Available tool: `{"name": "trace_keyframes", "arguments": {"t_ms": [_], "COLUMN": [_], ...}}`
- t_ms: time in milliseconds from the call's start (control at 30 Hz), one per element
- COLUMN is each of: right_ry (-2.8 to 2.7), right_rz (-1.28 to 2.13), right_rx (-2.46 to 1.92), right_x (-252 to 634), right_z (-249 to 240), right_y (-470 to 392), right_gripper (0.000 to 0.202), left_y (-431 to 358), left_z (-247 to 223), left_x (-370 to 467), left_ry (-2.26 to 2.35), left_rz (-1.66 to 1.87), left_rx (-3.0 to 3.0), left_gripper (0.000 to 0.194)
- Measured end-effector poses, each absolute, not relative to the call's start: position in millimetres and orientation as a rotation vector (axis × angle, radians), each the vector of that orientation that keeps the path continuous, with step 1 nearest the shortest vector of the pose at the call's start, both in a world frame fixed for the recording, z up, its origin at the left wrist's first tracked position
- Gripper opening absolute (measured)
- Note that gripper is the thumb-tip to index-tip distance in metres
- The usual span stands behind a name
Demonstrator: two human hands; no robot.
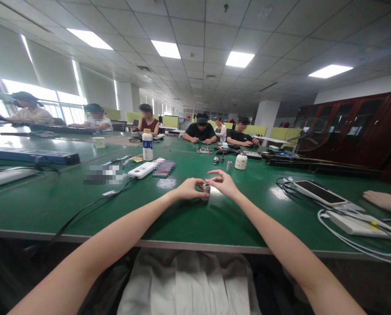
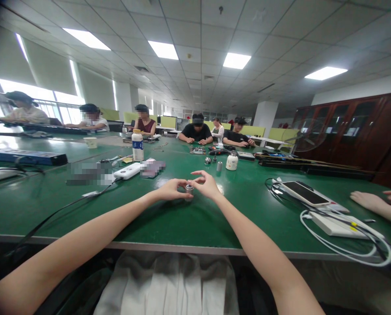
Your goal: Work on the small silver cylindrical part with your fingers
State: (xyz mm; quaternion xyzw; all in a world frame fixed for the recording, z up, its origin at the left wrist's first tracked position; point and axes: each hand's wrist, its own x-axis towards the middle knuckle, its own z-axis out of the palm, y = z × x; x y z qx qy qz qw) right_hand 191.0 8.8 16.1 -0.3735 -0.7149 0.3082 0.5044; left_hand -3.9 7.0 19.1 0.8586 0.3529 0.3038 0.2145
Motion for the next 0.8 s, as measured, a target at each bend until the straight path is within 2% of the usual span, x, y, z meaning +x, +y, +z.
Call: {"name": "trace_keyframes", "arguments": {"t_ms": [367, 600, 800], "right_ry": [-1.679, -1.894, -1.939], "right_rz": [0.672, 0.893, 0.919], "right_rx": [-0.983, -1.150, -1.151], "right_x": [213.2, 239.7, 239.1], "right_z": [18.4, 2.4, -1.1], "right_y": [28.4, 39.8, 44.3], "right_gripper": [0.039, 0.014, 0.014], "left_y": [6.8, 5.6, 3.0], "left_z": [19.2, 21.3, 23.0], "left_x": [-4.1, -3.5, -4.3], "left_ry": [0.993, 0.989, 0.990], "left_rz": [0.842, 0.826, 0.819], "left_rx": [2.376, 2.376, 2.373], "left_gripper": [0.046, 0.046, 0.047]}}
